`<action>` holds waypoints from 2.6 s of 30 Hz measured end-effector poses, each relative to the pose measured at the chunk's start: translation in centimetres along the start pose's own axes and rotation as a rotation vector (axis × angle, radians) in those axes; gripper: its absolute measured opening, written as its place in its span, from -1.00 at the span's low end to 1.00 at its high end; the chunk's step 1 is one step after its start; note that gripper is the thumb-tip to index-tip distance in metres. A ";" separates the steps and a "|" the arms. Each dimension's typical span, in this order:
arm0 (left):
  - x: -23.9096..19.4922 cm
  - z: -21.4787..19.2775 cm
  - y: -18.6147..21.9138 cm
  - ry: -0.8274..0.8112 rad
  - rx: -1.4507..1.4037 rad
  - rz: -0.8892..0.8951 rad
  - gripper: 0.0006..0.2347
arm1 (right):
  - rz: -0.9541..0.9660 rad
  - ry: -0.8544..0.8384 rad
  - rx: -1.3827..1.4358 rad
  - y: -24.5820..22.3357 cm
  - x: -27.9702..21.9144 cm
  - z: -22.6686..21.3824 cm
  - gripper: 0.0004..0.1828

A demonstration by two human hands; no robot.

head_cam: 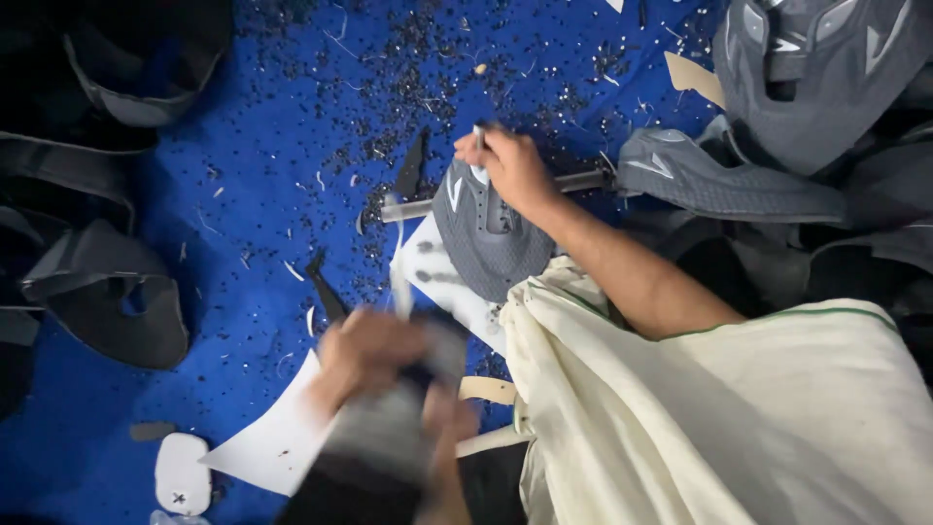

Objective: Trimming excess material from shoe upper components using a knife.

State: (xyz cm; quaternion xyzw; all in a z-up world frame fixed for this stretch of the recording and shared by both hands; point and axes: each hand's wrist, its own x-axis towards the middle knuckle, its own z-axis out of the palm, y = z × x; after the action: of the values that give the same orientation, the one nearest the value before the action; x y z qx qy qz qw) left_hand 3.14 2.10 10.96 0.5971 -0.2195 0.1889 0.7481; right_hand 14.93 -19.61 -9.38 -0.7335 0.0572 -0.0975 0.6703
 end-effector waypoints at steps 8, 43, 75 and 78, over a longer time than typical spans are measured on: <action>-11.4 -4.9 -2.1 -0.257 0.897 -1.021 -0.56 | 0.064 0.205 0.533 0.0 -3.4 -2.2 -0.85; -0.1 2.2 -0.6 -0.331 0.500 -0.211 -0.36 | 0.204 -0.395 -0.043 -9.2 -11.6 -3.2 -0.65; -7.3 -2.7 -10.9 -1.024 0.962 -0.009 -0.47 | -0.111 -0.427 -1.060 -3.2 -14.8 -5.7 -0.28; -9.3 -2.4 -10.7 -0.988 1.146 0.166 -0.53 | -0.069 -0.453 -1.056 -3.6 -14.0 -5.2 -0.34</action>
State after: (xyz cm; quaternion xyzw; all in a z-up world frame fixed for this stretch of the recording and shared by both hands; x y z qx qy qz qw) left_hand 1.42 1.91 -3.30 0.8888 -0.4408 0.0399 0.1191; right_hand 0.02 -21.32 -6.31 -0.9728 -0.0708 0.0818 0.2050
